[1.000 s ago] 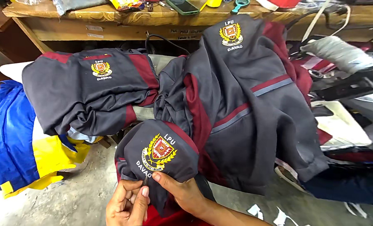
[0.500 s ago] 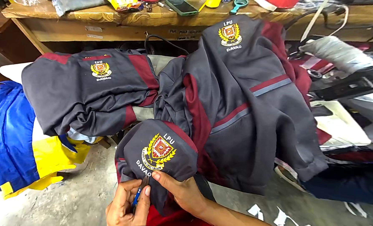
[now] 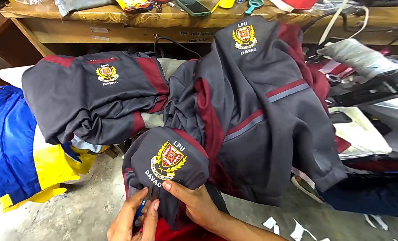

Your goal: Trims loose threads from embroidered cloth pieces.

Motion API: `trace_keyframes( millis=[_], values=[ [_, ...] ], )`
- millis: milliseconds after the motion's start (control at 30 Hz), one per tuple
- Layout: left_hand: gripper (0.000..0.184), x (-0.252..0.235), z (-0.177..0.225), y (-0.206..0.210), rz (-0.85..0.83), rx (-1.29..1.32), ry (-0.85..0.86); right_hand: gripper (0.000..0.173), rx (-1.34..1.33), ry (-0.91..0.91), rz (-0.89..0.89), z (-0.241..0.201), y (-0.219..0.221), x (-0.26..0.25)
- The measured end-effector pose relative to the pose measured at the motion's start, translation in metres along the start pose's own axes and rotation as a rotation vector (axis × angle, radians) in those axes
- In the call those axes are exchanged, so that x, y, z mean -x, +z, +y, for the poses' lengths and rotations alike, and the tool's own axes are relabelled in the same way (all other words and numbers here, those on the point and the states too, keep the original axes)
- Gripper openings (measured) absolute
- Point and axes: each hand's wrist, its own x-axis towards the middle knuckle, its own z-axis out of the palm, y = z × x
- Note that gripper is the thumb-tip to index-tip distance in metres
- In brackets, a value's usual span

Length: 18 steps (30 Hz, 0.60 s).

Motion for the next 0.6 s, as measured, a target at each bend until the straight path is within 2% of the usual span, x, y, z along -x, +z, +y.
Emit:
trace_keyframes(
  millis=[133, 600],
  values=[
    [0.024, 0.0003, -0.0013, 0.0019, 0.021, -0.124, 0.066, 0.031, 0.004, -0.001, 0.013, -0.0008, 0.0025, 0.0005],
    [0.019, 0.0015, -0.0041, 0.0041, 0.025, -0.197, 0.133, 0.03, -0.008, -0.004, 0.017, -0.0018, 0.0023, 0.0019]
  ],
)
